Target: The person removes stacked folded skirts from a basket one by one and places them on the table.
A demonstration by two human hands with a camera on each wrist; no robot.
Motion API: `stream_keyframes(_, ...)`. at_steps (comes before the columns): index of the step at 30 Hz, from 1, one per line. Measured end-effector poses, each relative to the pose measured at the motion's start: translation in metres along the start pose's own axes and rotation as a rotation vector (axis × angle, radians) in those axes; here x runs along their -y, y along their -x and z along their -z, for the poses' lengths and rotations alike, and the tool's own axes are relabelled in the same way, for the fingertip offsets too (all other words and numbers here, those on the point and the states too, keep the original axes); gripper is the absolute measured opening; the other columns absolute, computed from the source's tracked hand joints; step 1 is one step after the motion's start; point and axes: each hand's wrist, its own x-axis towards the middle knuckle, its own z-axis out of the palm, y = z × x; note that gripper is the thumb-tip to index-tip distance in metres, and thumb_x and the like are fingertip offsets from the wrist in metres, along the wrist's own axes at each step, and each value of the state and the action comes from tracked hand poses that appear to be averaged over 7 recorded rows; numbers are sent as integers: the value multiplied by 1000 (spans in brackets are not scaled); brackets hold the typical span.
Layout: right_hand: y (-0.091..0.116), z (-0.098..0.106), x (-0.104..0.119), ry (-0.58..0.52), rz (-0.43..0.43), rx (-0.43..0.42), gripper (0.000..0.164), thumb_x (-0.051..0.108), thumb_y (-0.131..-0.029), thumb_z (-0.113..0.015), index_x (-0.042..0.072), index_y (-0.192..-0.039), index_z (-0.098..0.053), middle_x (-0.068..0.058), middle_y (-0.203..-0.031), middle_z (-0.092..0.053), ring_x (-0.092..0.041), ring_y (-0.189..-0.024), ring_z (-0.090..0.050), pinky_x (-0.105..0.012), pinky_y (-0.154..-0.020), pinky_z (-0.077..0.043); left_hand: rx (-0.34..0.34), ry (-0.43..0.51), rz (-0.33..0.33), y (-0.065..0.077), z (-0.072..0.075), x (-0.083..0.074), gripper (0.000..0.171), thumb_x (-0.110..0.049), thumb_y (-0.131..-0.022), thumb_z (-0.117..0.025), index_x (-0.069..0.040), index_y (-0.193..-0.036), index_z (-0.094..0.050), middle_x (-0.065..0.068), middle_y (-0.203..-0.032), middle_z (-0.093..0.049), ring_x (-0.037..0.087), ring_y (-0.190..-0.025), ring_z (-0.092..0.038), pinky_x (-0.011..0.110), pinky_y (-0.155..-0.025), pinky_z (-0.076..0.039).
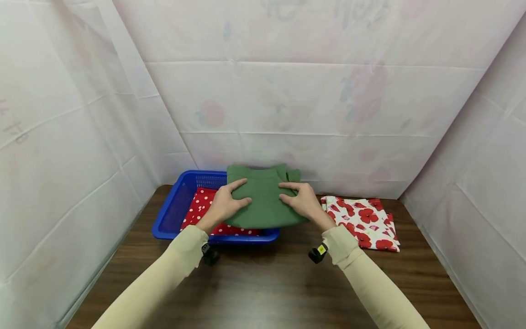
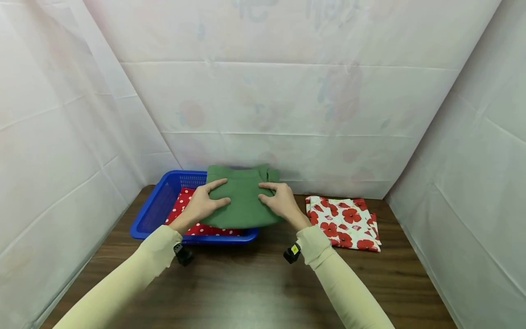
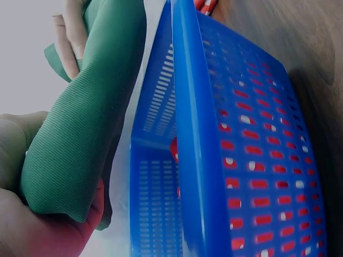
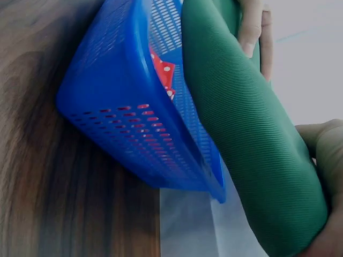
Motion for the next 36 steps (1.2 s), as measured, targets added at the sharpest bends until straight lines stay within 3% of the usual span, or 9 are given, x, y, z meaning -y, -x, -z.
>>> stream_keyframes(4, 5, 3, -6, -15, 25, -43, 38, 24, -98, -72, 17, -135, -70, -14, -143, -63, -17, -62, -58, -32, -63, -44, 10, 35, 8, -1, -7, -2, 67, -24, -92, -77, -18, -154, -50, 21, -151, -52, 38, -123, -63, 53, -97, -55)
stream_keyframes(7, 10, 7, -11, -19, 34, -88, 35, 27, -99, -71, 18, -133, -72, -12, -140, -66, -27, -94, -72, -32, -73, -49, 11, 69, 8, -2, -17, -6, 66, -27, -93, -76, -20, -153, -51, 17, -154, -50, 37, -127, -60, 54, -100, -53)
stream_keyframes(10, 15, 10, -20, -20, 41, -122, 31, 26, -101, -67, 18, -131, -73, -11, -133, -70, -36, -90, -69, -34, -72, -48, 13, 97, -2, -4, -31, -10, 64, -28, -93, -76, -21, -153, -52, 14, -157, -48, 36, -131, -58, 54, -103, -52)
stream_keyframes(18, 25, 20, -41, -23, 46, -142, 29, 20, -102, -66, 16, -130, -74, -10, -135, -69, -23, -94, -69, -29, -71, -47, 17, 152, -21, -7, -59, -19, 59, -25, -93, -76, -22, -148, -57, 10, -155, -51, 33, -126, -61, 53, -100, -54)
stream_keyframes(21, 28, 27, -45, -24, 56, -147, 29, 16, -101, -66, 15, -129, -74, -13, -135, -69, -24, -75, -60, -29, -65, -44, 9, 165, -28, -7, -64, -24, 56, -20, -93, -77, -22, -145, -60, 9, -150, -56, 31, -120, -64, 50, -96, -56)
stream_keyframes(28, 42, 50, -60, 33, 14, -160, 29, 10, -102, -63, 14, -128, -74, -18, -137, -66, -30, -110, -67, -36, -80, -47, 33, 181, -52, -9, -83, -40, 52, -12, -93, -76, -20, -142, -62, 9, -148, -58, 30, -113, -66, 47, -90, -58)
stream_keyframes(32, 49, 59, -70, 57, -6, -151, 30, 9, -104, -60, 13, -131, -73, -19, -139, -65, -33, -108, -68, -37, -79, -48, 23, 186, -52, -6, -95, -50, 50, -13, -93, -76, -20, -141, -63, 10, -148, -58, 31, -113, -66, 46, -89, -58)
stream_keyframes(34, 52, 64, -74, 64, -12, -150, 31, 7, -104, -60, 13, -131, -73, -21, -138, -65, -27, -91, -68, -34, -73, -47, 24, 196, -43, -6, -102, -53, 49, -13, -94, -76, -20, -141, -63, 11, -145, -59, 31, -112, -67, 46, -88, -58)
stream_keyframes(36, 55, 69, -78, 79, -17, -154, 31, 7, -103, -59, 13, -131, -73, -22, -138, -65, -25, -91, -67, -32, -71, -46, 20, 202, -41, -6, -110, -57, 48, -13, -94, -75, -19, -140, -64, 13, -141, -62, 31, -110, -68, 46, -88, -58)
